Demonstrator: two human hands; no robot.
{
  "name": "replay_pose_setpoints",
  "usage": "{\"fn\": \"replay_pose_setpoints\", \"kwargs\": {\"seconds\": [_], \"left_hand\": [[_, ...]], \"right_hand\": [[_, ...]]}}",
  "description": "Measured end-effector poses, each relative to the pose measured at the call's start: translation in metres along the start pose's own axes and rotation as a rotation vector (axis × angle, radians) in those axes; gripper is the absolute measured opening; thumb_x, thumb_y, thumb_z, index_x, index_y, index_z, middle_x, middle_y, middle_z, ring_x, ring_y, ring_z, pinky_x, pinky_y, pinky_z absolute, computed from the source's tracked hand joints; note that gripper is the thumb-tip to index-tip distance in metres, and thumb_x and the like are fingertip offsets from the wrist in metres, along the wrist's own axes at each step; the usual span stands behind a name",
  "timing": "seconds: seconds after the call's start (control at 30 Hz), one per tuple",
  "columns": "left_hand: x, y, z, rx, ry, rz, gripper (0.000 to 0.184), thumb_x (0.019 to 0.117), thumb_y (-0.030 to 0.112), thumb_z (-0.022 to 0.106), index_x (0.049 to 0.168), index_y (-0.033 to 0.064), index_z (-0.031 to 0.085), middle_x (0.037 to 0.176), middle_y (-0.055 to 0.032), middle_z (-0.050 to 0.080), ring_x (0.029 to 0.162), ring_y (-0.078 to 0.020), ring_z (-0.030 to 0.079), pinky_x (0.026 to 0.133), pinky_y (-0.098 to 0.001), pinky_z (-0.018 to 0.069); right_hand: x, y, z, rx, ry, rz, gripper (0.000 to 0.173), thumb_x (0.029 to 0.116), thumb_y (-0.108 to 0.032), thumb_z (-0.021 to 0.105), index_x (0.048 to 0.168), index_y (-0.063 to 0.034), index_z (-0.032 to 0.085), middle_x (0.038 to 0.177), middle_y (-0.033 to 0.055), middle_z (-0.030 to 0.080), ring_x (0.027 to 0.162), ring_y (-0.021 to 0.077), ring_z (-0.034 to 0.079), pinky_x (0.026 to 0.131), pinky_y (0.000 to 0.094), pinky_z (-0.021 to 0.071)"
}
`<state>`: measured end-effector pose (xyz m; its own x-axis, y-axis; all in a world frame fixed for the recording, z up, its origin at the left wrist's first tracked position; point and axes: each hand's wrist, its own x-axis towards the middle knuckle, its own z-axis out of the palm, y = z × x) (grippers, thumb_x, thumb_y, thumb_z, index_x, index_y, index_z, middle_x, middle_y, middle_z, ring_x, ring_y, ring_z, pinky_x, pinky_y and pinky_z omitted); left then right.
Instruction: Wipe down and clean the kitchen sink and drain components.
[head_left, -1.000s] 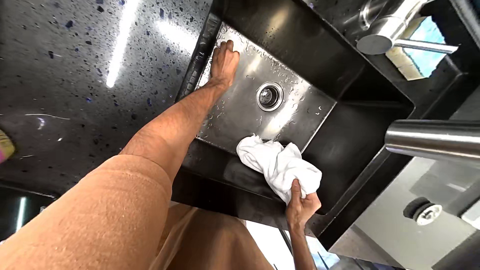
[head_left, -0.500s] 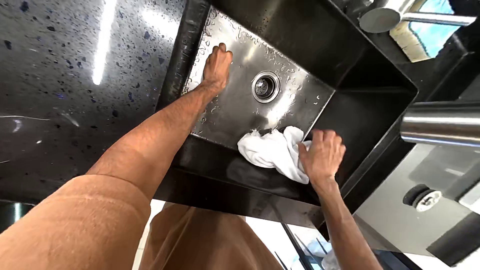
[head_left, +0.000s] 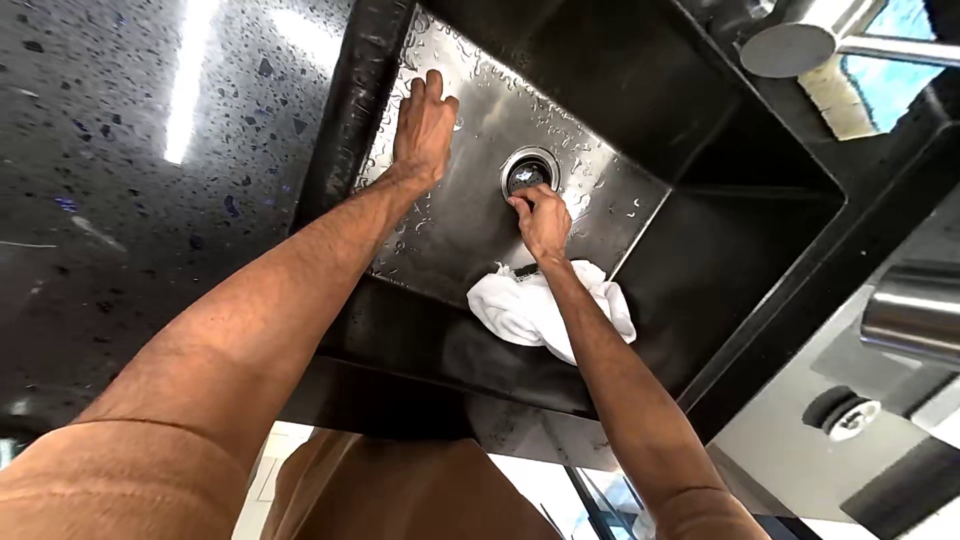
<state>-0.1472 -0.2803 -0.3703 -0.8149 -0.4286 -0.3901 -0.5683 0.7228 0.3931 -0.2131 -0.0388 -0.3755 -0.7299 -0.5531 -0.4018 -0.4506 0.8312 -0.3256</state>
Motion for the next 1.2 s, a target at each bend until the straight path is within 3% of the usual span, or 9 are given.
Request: {"fn": "replay_pose_setpoints", "kwargs": {"seconds": [0.33, 0.5, 0.57, 0.63, 0.7, 0.8, 0.9, 1.1, 1.2], "left_hand": [[0.001, 0.001, 0.001, 0.002, -0.001, 0.003, 0.035, 0.0880, -0.003, 0.063, 0.123, 0.0009, 0.067, 0.141, -0.0243, 0.049, 0.131, -0.0452, 0.047, 0.102, -0.0555, 0.0471], [-0.002, -0.001, 0.004, -0.010, 0.021, 0.012, 0.032, 0.0906, -0.003, 0.061, 0.122, 0.0001, 0.067, 0.138, -0.0242, 0.051, 0.128, -0.0437, 0.050, 0.103, -0.0523, 0.0468], [-0.003, -0.001, 0.006, -0.037, 0.033, 0.020, 0.030, 0.0923, -0.003, 0.058, 0.121, -0.0023, 0.066, 0.136, -0.0256, 0.052, 0.128, -0.0438, 0.050, 0.105, -0.0518, 0.0460], [-0.004, -0.002, 0.007, -0.062, 0.042, 0.026, 0.029, 0.0940, -0.004, 0.055, 0.121, -0.0039, 0.066, 0.136, -0.0265, 0.052, 0.128, -0.0444, 0.050, 0.106, -0.0523, 0.0455], [-0.005, -0.002, 0.009, -0.058, 0.047, 0.026, 0.029, 0.0938, -0.004, 0.055, 0.120, -0.0036, 0.066, 0.136, -0.0257, 0.053, 0.128, -0.0439, 0.050, 0.105, -0.0520, 0.0457], [-0.004, -0.002, 0.010, -0.046, 0.050, 0.033, 0.029, 0.0930, -0.003, 0.056, 0.120, -0.0030, 0.066, 0.137, -0.0253, 0.052, 0.128, -0.0437, 0.050, 0.106, -0.0518, 0.0455], [-0.005, -0.003, 0.011, -0.038, 0.050, 0.040, 0.029, 0.0917, -0.004, 0.059, 0.120, -0.0031, 0.066, 0.136, -0.0257, 0.052, 0.128, -0.0441, 0.050, 0.105, -0.0518, 0.0459], [-0.003, -0.003, 0.010, -0.026, 0.042, 0.035, 0.030, 0.0913, -0.004, 0.060, 0.120, -0.0022, 0.066, 0.136, -0.0245, 0.053, 0.128, -0.0427, 0.051, 0.104, -0.0511, 0.0461], [-0.004, -0.001, 0.009, -0.037, 0.044, 0.023, 0.030, 0.0907, -0.005, 0.060, 0.120, -0.0028, 0.067, 0.136, -0.0249, 0.053, 0.128, -0.0432, 0.051, 0.104, -0.0519, 0.0463]], "right_hand": [[-0.010, 0.010, 0.006, 0.054, 0.021, -0.027, 0.038, 0.0937, -0.039, 0.073, 0.118, -0.0102, 0.069, 0.119, 0.0117, 0.070, 0.095, 0.0321, 0.071, 0.079, 0.0558, 0.0559], [-0.013, 0.008, 0.004, 0.048, 0.122, -0.042, 0.027, 0.1049, -0.022, 0.054, 0.121, -0.0117, 0.073, 0.120, 0.0103, 0.071, 0.101, 0.0304, 0.071, 0.084, 0.0530, 0.0577], [-0.015, 0.000, -0.010, 0.267, 0.202, 0.043, 0.028, 0.1047, -0.023, 0.056, 0.119, -0.0071, 0.074, 0.112, 0.0104, 0.072, 0.094, 0.0239, 0.071, 0.081, 0.0456, 0.0583], [-0.017, -0.012, -0.028, 0.742, 0.253, 0.175, 0.024, 0.1058, -0.018, 0.054, 0.113, -0.0008, 0.069, 0.091, 0.0069, 0.069, 0.070, 0.0139, 0.067, 0.061, 0.0316, 0.0588], [-0.018, -0.019, -0.046, 1.262, 0.200, 0.296, 0.021, 0.1107, -0.020, 0.042, 0.106, -0.0083, 0.060, 0.081, 0.0021, 0.064, 0.062, 0.0117, 0.063, 0.055, 0.0277, 0.0554], [-0.007, -0.005, -0.038, 1.732, 0.072, 0.424, 0.026, 0.1131, -0.027, 0.027, 0.115, -0.0179, 0.051, 0.083, 0.0004, 0.060, 0.063, 0.0105, 0.057, 0.055, 0.0251, 0.0500], [0.006, 0.008, -0.010, 1.548, 0.093, 0.718, 0.021, 0.1131, -0.027, 0.033, 0.120, -0.0148, 0.048, 0.077, -0.0013, 0.052, 0.057, 0.0090, 0.052, 0.053, 0.0251, 0.0481], [0.002, 0.007, -0.019, 1.670, 0.120, 0.666, 0.022, 0.1111, -0.022, 0.028, 0.112, -0.0153, 0.050, 0.076, -0.0008, 0.056, 0.056, 0.0087, 0.053, 0.052, 0.0234, 0.0476], [0.000, 0.010, -0.013, 1.407, 0.193, 0.748, 0.027, 0.1136, -0.026, 0.033, 0.121, -0.0083, 0.051, 0.082, 0.0045, 0.058, 0.057, 0.0125, 0.058, 0.052, 0.0275, 0.0535]]}}
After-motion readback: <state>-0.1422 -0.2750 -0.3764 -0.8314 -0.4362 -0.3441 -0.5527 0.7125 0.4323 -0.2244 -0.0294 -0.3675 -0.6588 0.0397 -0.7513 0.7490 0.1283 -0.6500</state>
